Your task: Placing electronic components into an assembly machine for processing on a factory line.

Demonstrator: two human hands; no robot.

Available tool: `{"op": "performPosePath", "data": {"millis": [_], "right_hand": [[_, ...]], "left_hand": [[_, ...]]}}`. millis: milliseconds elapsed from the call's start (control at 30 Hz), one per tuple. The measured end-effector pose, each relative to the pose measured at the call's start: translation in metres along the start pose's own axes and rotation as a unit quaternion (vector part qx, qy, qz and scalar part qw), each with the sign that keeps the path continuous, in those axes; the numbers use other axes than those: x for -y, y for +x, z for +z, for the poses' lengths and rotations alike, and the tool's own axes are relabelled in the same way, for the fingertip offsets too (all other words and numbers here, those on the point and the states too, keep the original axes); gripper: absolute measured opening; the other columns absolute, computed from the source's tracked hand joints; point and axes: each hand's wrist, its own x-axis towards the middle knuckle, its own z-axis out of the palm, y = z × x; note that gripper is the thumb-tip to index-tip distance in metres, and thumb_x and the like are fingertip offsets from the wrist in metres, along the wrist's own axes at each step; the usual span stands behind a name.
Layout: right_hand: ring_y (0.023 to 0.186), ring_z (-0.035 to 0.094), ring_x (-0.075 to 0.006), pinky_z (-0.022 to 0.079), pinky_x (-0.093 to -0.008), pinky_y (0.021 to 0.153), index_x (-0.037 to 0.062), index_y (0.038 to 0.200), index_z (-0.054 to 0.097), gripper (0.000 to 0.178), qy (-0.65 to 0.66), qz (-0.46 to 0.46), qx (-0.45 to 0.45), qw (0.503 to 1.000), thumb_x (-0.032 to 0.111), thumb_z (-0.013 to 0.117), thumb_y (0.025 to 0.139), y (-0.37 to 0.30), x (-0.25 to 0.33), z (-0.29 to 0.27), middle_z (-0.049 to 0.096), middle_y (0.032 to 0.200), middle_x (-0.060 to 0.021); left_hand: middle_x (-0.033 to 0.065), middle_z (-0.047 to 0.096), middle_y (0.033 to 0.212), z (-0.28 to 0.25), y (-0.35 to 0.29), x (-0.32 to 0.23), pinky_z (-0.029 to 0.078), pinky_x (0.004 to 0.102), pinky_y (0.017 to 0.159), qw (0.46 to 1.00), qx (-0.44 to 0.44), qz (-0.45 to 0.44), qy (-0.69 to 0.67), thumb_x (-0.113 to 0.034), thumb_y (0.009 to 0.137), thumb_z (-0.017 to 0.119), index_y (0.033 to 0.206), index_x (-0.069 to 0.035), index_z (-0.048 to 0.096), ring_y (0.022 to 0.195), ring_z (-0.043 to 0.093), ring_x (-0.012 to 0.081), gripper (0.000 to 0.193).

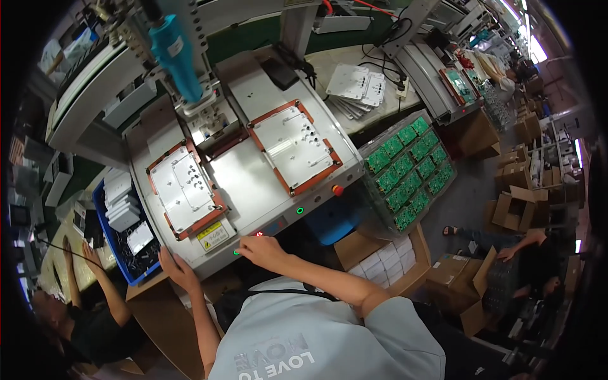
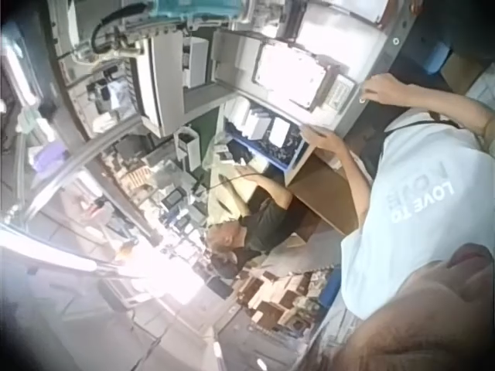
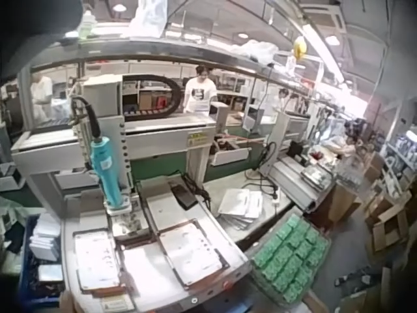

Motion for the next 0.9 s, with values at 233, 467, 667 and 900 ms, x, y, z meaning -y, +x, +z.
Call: {"op": "performPosePath", "data": {"millis": [233,467,667,900], "right_hand": [[0.097,0.05,-0.0349,0.04,-0.0409,0.084,0.0031,0.112,0.056,0.032,-0.154,0.067,-0.46,0.872,0.022,0.061,0.088,0.021,-0.072,-0.162,0.056,0.101,-0.0168],[0.085,0.054,-0.0353,0.046,-0.0419,0.075,-0.0005,0.106,0.053,0.027,-0.03,0.045,-0.224,0.973,0.02,0.058,0.09,0.028,-0.142,-0.209,0.053,0.093,-0.018],[0.1,0.054,-0.0382,0.044,-0.0421,0.085,-0.0017,0.111,0.054,0.031,-0.032,0.071,0.002,0.997,0.022,0.053,0.092,0.048,-0.157,-0.238,0.056,0.104,-0.0231],[0.095,0.057,-0.0359,0.047,-0.0431,0.081,0.0007,0.112,0.054,0.04,-0.024,0.126,-0.227,0.965,0.035,0.052,0.092,0.176,-0.13,-0.223,0.056,0.107,-0.0173]], "left_hand": [[0.0208,0.046,0.135,0.001,-0.002,-0.013,0.032,0.0334,0.104,0.971,-0.026,-0.198,-0.132,-0.02,0.099,0.042,0.133,0.004,0.041,0.124,0.045,0.0294,0.042],[0.0177,0.049,0.133,0.009,-0.006,-0.003,0.036,0.0334,0.1,0.968,-0.023,-0.222,-0.118,-0.023,0.099,0.042,0.132,0.001,0.044,0.12,0.048,0.0291,0.041],[0.019,0.053,0.128,0.011,-0.011,0.006,0.039,0.0333,0.097,0.963,-0.044,-0.25,-0.09,-0.024,0.099,0.041,0.129,0.001,0.047,0.114,0.053,0.0298,0.04],[0.0233,0.06,0.115,0.021,-0.021,0.019,0.045,0.0355,0.087,0.955,-0.074,-0.285,-0.032,-0.024,0.099,0.042,0.121,0.006,0.052,0.101,0.059,0.0333,0.039]]}}
